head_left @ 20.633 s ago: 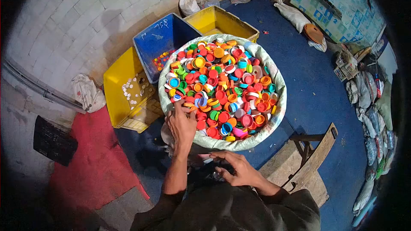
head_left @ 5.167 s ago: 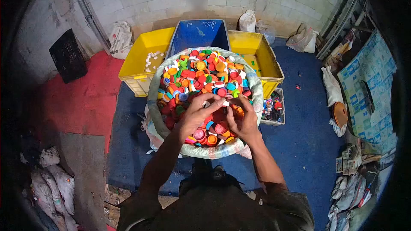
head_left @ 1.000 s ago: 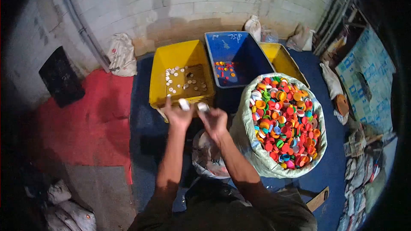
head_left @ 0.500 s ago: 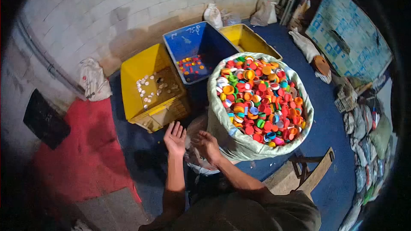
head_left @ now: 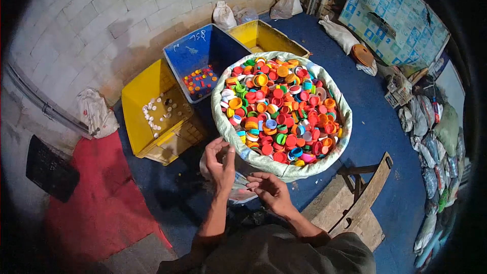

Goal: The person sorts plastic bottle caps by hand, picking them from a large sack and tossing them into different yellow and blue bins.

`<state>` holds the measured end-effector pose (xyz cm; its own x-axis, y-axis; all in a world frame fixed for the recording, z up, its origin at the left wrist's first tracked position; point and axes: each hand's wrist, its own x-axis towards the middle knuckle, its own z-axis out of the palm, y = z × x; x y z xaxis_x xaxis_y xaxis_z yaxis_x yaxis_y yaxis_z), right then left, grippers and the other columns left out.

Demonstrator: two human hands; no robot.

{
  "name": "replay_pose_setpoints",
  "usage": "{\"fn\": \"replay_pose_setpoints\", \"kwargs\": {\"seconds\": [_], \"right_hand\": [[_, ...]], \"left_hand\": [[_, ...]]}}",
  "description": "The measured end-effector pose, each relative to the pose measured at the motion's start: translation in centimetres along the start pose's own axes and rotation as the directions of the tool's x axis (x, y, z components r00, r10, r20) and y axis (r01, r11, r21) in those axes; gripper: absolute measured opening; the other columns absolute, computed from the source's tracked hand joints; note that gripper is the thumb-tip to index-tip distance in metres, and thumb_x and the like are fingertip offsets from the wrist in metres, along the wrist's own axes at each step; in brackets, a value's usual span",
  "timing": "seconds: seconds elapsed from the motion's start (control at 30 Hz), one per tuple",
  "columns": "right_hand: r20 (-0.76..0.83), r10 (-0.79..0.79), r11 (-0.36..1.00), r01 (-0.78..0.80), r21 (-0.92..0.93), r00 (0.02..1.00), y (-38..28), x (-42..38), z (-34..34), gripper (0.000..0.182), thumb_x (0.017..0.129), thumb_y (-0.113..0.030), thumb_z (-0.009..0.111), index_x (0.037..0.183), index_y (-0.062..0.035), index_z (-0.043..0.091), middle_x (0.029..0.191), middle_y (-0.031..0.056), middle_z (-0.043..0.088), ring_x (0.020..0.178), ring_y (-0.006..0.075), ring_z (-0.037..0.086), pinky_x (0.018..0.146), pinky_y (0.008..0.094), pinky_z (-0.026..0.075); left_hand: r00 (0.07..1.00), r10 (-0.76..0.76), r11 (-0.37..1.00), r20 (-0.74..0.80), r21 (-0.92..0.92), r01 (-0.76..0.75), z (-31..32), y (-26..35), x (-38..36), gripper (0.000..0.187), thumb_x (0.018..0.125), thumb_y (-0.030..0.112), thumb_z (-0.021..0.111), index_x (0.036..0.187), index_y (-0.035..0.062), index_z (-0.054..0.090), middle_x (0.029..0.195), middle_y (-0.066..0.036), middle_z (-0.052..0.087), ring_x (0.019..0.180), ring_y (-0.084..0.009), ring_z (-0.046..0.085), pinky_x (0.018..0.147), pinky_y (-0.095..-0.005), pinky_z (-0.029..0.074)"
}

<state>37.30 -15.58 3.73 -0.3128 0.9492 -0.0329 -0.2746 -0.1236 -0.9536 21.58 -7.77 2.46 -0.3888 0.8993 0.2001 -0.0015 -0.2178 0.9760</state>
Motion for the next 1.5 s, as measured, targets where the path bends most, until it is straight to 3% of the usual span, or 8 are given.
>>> {"fn": "replay_pose_setpoints", "kwargs": {"seconds": [0.23, 0.43, 0.67, 1.1, 1.23, 1.37, 1.43, 1.5], "right_hand": [[0.144, -0.177, 0.969, 0.199, -0.149, 0.973, -5.9, 1.1, -5.0, 0.036, 0.087, 0.007, 0.054, 0.123, 0.0056, 0.051, 0.105, 0.0114, 0.066, 0.091, 0.0111, 0.06, 0.086, 0.0276, 0.048], [0.31, -0.215, 0.908, 0.306, -0.285, 0.926, -10.6, 2.0, -12.7, 0.034, 0.084, 0.006, 0.056, 0.119, 0.0033, 0.055, 0.1, 0.0065, 0.068, 0.085, 0.0087, 0.06, 0.08, 0.024, 0.048], [0.314, -0.156, 0.907, 0.261, -0.331, 0.937, -12.6, 3.2, -17.4, 0.028, 0.084, 0.005, 0.059, 0.112, 0.0042, 0.059, 0.103, 0.0099, 0.069, 0.088, 0.0132, 0.063, 0.081, 0.0258, 0.049], [0.318, -0.103, 0.884, 0.233, -0.404, 0.942, -11.7, 4.6, -15.6, 0.036, 0.08, 0.007, 0.059, 0.116, 0.0044, 0.058, 0.098, 0.0098, 0.068, 0.09, 0.013, 0.062, 0.081, 0.0272, 0.05], [0.297, -0.132, 0.739, 0.294, -0.606, 0.946, -12.8, 6.2, -15.2, 0.037, 0.077, 0.004, 0.06, 0.114, 0.0021, 0.058, 0.094, 0.014, 0.066, 0.085, 0.0271, 0.063, 0.079, 0.0352, 0.051], [0.347, -0.222, 0.529, 0.412, -0.742, 0.911, -13.8, 10.2, -14.2, 0.037, 0.079, -0.004, 0.066, 0.116, -0.0013, 0.059, 0.09, 0.0182, 0.063, 0.086, 0.0342, 0.06, 0.079, 0.0402, 0.049], [0.381, -0.166, 0.487, 0.412, -0.771, 0.91, -13.3, 12.2, -13.8, 0.037, 0.079, -0.005, 0.067, 0.115, -0.0015, 0.059, 0.091, 0.0196, 0.063, 0.088, 0.037, 0.058, 0.079, 0.043, 0.047], [0.417, -0.11, 0.425, 0.422, -0.801, 0.902, -13.8, 13.3, -13.1, 0.038, 0.077, -0.006, 0.068, 0.113, -0.0014, 0.058, 0.093, 0.0223, 0.063, 0.091, 0.041, 0.057, 0.079, 0.0468, 0.047]], "left_hand": [[0.892, 0.313, 0.737, 0.326, 0.509, -0.444, 5.2, 2.3, 2.6, 0.049, 0.076, 0.007, 0.073, 0.12, 0.0029, 0.054, 0.099, -0.004, 0.069, 0.093, -0.0278, 0.058, 0.088, -0.0385, 0.044], [0.82, 0.07, 0.538, 0.569, 0.671, -0.511, 8.1, 3.2, 5.4, 0.07, 0.073, 0.004, 0.071, 0.137, 0.008, 0.043, 0.112, -0.005, 0.067, 0.103, -0.0278, 0.05, 0.092, -0.0388, 0.036], [0.816, -0.048, 0.411, 0.575, 0.756, -0.509, 9.7, 4.2, 5.8, 0.078, 0.069, 0.002, 0.072, 0.14, 0.0084, 0.04, 0.12, -0.004, 0.064, 0.103, -0.0263, 0.049, 0.09, -0.0391, 0.033], [0.827, -0.048, 0.441, 0.56, 0.755, -0.486, 9.3, 3.4, 5.8, 0.077, 0.07, 0.003, 0.073, 0.14, 0.0077, 0.041, 0.114, -0.006, 0.063, 0.101, -0.0253, 0.049, 0.09, -0.0376, 0.033], [0.862, 0.037, 0.56, 0.505, 0.704, -0.436, 8.7, 3.4, 5.8, 0.071, 0.07, 0.003, 0.072, 0.135, 0.006, 0.044, 0.103, -0.008, 0.062, 0.103, -0.0243, 0.056, 0.092, -0.0363, 0.038], [0.938, 0.11, 0.86, 0.329, 0.442, -0.256, 7.7, 2.4, 5.0, 0.057, 0.073, -0.003, 0.069, 0.126, 0.005, 0.051, 0.097, -0.008, 0.058, 0.09, -0.0203, 0.059, 0.08, -0.0335, 0.049], [0.977, -0.025, 0.998, 0.212, 0.063, 0.012, 7.2, 1.5, 4.0, 0.051, 0.071, -0.004, 0.07, 0.119, 0.0026, 0.053, 0.097, -0.007, 0.057, 0.091, -0.0185, 0.059, 0.083, -0.0319, 0.048], [0.977, -0.127, 0.946, 0.172, -0.276, 0.171, 6.8, 1.1, 3.6, 0.043, 0.072, -0.003, 0.067, 0.113, 0.0014, 0.054, 0.096, -0.006, 0.056, 0.091, -0.0175, 0.058, 0.084, -0.0315, 0.048]]}}
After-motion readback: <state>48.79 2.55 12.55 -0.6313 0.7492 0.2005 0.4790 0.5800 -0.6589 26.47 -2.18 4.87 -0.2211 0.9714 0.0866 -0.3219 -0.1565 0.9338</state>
